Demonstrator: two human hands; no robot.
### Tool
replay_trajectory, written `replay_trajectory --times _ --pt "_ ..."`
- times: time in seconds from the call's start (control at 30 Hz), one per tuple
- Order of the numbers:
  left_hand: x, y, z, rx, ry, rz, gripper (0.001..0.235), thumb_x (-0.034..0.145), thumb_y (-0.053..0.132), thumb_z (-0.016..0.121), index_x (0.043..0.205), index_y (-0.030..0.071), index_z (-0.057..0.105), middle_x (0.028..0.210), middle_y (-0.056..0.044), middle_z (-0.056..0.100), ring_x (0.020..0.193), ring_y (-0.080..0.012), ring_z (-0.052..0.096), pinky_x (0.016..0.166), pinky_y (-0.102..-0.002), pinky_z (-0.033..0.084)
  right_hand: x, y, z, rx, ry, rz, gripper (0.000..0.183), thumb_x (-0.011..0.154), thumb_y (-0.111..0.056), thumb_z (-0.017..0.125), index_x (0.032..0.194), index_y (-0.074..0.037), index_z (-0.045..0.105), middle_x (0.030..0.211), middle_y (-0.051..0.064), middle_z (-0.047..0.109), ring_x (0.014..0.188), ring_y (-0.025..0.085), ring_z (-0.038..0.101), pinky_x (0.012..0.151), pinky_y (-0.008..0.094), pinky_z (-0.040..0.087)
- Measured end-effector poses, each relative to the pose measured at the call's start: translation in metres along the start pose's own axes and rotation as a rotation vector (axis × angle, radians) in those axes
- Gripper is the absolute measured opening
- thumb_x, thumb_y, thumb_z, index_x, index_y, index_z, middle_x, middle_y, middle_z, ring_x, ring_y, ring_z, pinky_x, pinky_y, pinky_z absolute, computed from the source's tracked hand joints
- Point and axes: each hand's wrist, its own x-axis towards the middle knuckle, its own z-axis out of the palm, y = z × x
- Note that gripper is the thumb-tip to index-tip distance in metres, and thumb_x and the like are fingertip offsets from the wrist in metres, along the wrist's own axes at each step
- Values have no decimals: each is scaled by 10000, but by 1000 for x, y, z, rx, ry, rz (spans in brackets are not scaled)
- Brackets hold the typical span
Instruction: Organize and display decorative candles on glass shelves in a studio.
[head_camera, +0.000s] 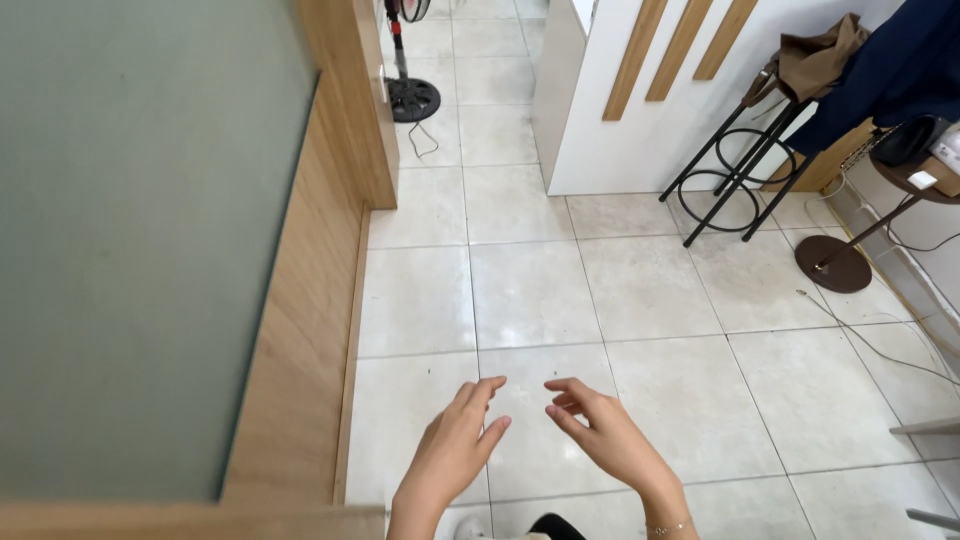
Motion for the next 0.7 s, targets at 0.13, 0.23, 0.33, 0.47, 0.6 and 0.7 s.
replay_trajectory --times 0.13,0.23,0.33,0.47,0.6,0.7 --pt "54 0 -28 -36 -107 -90 521 982 292 581 1474 204 432 1384 -38 577 1249 -226 628 990 -386 548 55 -13 -8 46 -27 92 382 950 -318 629 1284 -136 664 1066 110 797 1015 221 780 868 362 625" --pt "99 -1 -41 -57 -110 -91 540 994 286 576 1499 205 400 1413 -42 552 1288 -235 596 1022 -398 535 105 -9 -19 41 10 47 365 948 -304 634 1263 -125 674 1046 112 808 1003 226 780 879 354 608" --pt "158 2 -65 -58 -158 -117 593 993 297 586 1529 214 347 1456 -31 513 1293 -237 591 1039 -402 518 168 -20 -34 77 -3 96 355 954 -310 630 1251 -122 678 1027 113 813 975 231 787 856 360 622" --pt "237 5 -99 -24 -134 -146 635 995 317 580 1558 240 297 1438 -40 509 1269 -255 603 1030 -405 522 259 -35 -57 58 0 51 345 948 -300 638 1245 -131 688 1036 102 803 968 217 778 858 351 616" --pt "327 20 -133 -12 -27 -78 690 984 313 596 1573 207 253 1459 -72 480 1204 -303 634 1006 -417 528 354 -59 -105 29 -43 -48 341 954 -289 634 1241 -109 674 1019 111 802 946 217 782 837 351 621" --pt "390 20 -150 -40 15 -64 716 977 309 595 1596 220 245 1473 -64 470 1228 -269 630 1006 -410 528 415 -74 -138 28 -22 -122 340 952 -279 633 1235 -96 675 996 117 807 930 229 787 835 349 614"
